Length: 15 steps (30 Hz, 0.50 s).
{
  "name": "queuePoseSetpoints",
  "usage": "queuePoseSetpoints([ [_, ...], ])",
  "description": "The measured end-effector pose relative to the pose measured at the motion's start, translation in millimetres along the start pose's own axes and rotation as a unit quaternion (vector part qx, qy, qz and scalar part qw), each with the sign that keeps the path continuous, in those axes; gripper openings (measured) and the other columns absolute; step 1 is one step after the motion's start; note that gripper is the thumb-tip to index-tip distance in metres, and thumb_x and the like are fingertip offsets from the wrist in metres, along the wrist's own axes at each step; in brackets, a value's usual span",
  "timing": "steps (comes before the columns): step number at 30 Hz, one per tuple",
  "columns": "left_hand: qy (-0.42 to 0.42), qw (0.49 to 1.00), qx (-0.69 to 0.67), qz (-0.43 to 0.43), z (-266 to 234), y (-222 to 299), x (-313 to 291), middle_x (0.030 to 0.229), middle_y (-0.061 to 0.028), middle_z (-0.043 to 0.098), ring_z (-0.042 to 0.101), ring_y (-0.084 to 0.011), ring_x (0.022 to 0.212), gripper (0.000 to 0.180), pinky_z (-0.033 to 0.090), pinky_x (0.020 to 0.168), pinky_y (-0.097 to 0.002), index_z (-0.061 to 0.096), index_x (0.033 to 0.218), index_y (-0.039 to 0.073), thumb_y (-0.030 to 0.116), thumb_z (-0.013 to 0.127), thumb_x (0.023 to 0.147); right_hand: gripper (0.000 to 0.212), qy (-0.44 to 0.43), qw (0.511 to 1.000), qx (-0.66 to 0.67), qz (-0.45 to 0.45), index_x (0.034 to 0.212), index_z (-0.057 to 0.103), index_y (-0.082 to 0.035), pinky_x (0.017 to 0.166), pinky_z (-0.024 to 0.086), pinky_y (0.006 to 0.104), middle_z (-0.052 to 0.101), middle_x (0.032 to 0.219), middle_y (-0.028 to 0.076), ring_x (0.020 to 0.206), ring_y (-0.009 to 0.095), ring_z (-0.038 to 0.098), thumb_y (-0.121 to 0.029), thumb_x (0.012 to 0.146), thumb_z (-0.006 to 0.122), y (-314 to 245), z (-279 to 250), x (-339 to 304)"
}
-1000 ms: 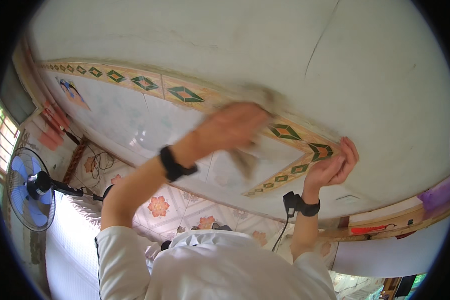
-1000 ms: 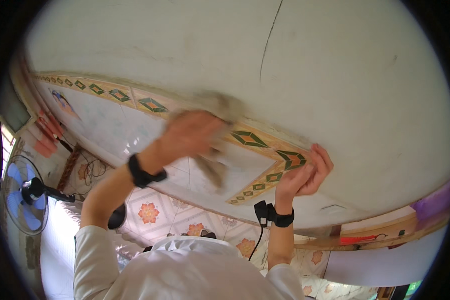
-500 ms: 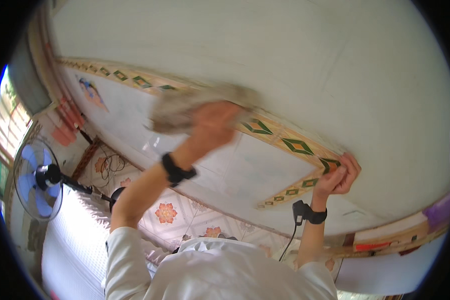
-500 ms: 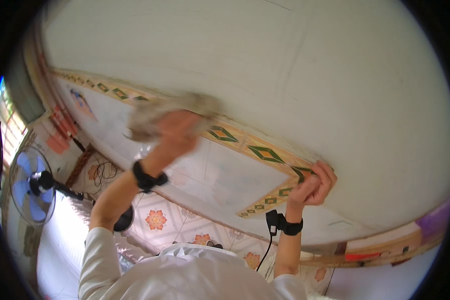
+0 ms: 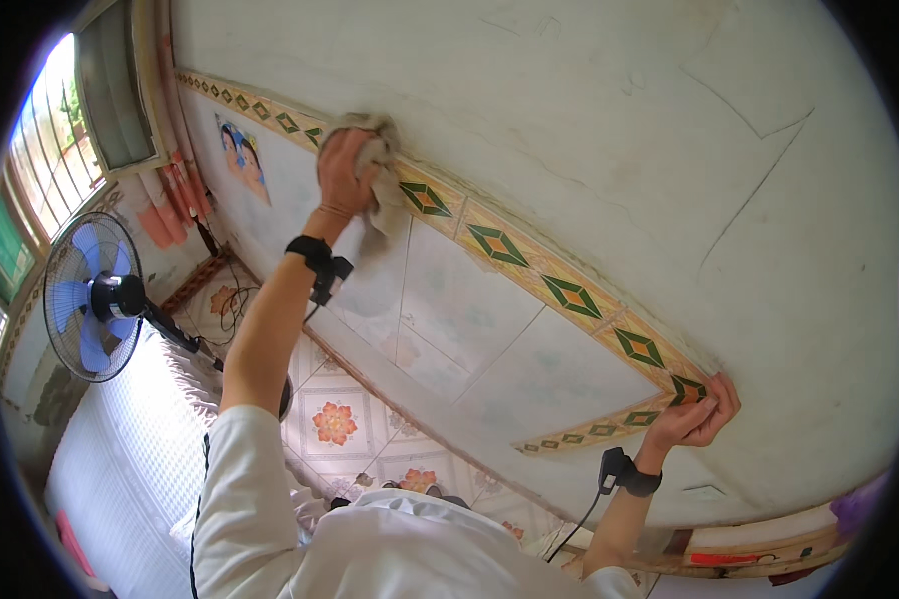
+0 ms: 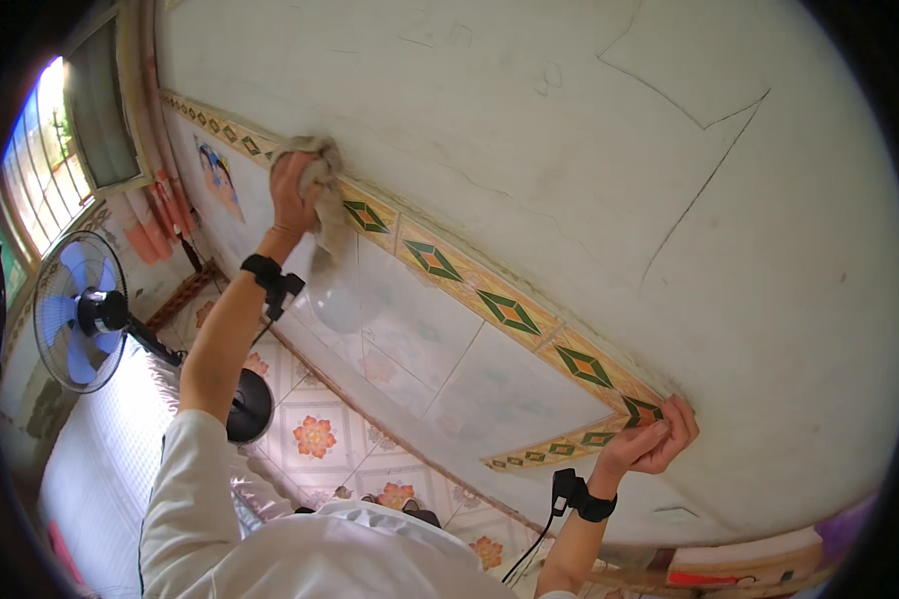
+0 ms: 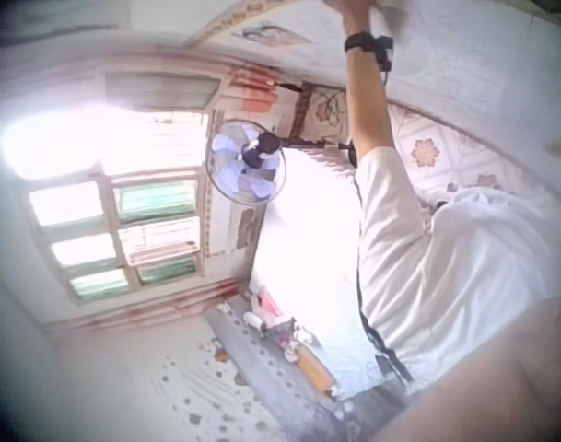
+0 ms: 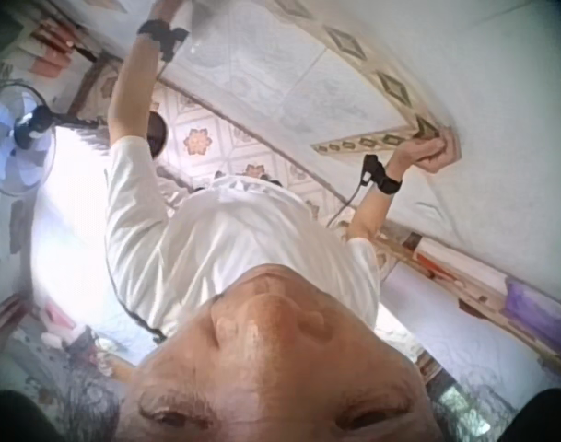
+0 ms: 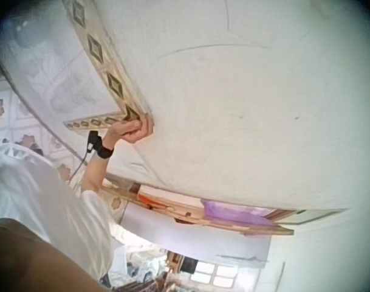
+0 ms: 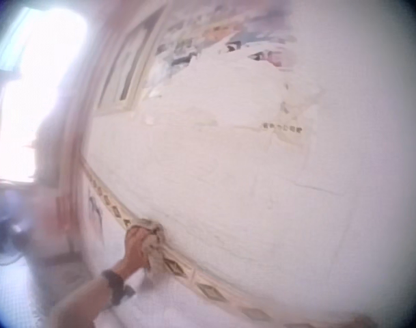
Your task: Cleaning a door, air cooler, and wall tiles with a cloth, then washing the cloth in a basin of soapy water.
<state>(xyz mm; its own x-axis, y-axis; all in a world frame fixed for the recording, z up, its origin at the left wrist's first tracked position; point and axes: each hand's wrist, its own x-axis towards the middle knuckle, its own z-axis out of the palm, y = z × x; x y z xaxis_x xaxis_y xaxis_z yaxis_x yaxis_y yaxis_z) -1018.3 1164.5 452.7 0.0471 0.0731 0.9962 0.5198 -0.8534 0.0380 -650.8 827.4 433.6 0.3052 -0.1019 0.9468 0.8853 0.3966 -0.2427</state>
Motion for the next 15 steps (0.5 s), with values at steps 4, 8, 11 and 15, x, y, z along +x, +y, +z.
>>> queuePoseSetpoints([
  [4,0.055,0.994,0.034,-0.089,4,15,-4,0.094,-0.0178,0.057,0.052,-0.0376,0.087,0.028,0.042,0.077,-0.0424,0.057,0.094,0.002,0.010,0.054,0.067,0.021,-0.014,1.000,-0.018,-0.021,0.093,0.054,0.005,0.084,0.041,0.0371,0.051,0.102,0.014,0.092,0.025,0.050,-0.011,0.089,0.040,3,0,0],
  [8,-0.053,0.990,-0.132,0.001,26,117,-4,0.094,-0.0116,0.059,0.055,-0.0328,0.086,0.036,0.044,0.077,-0.0415,0.059,0.096,0.005,0.004,0.055,0.060,0.024,-0.039,0.997,-0.058,-0.039,0.093,0.055,0.006,0.085,0.040,0.0377,0.050,0.101,0.015,0.094,0.025,0.050,-0.012,0.089,0.038,2,-3,3],
  [11,-0.090,0.975,-0.201,-0.011,24,149,7,0.093,-0.0097,0.059,0.056,-0.0314,0.085,0.036,0.045,0.075,-0.0401,0.060,0.096,0.007,0.008,0.057,0.061,0.026,-0.027,0.998,-0.045,-0.027,0.094,0.055,0.006,0.087,0.040,0.0380,0.049,0.102,0.016,0.097,0.025,0.049,-0.013,0.090,0.039,1,0,2],
  [15,-0.101,0.984,-0.038,0.143,16,82,-1,0.093,-0.0080,0.059,0.056,-0.0286,0.080,0.033,0.047,0.070,-0.0369,0.061,0.094,0.007,0.012,0.060,0.062,0.026,-0.039,0.997,-0.051,-0.040,0.097,0.054,0.007,0.088,0.040,0.0389,0.050,0.104,0.016,0.098,0.026,0.049,-0.013,0.090,0.038,9,-8,2],
])
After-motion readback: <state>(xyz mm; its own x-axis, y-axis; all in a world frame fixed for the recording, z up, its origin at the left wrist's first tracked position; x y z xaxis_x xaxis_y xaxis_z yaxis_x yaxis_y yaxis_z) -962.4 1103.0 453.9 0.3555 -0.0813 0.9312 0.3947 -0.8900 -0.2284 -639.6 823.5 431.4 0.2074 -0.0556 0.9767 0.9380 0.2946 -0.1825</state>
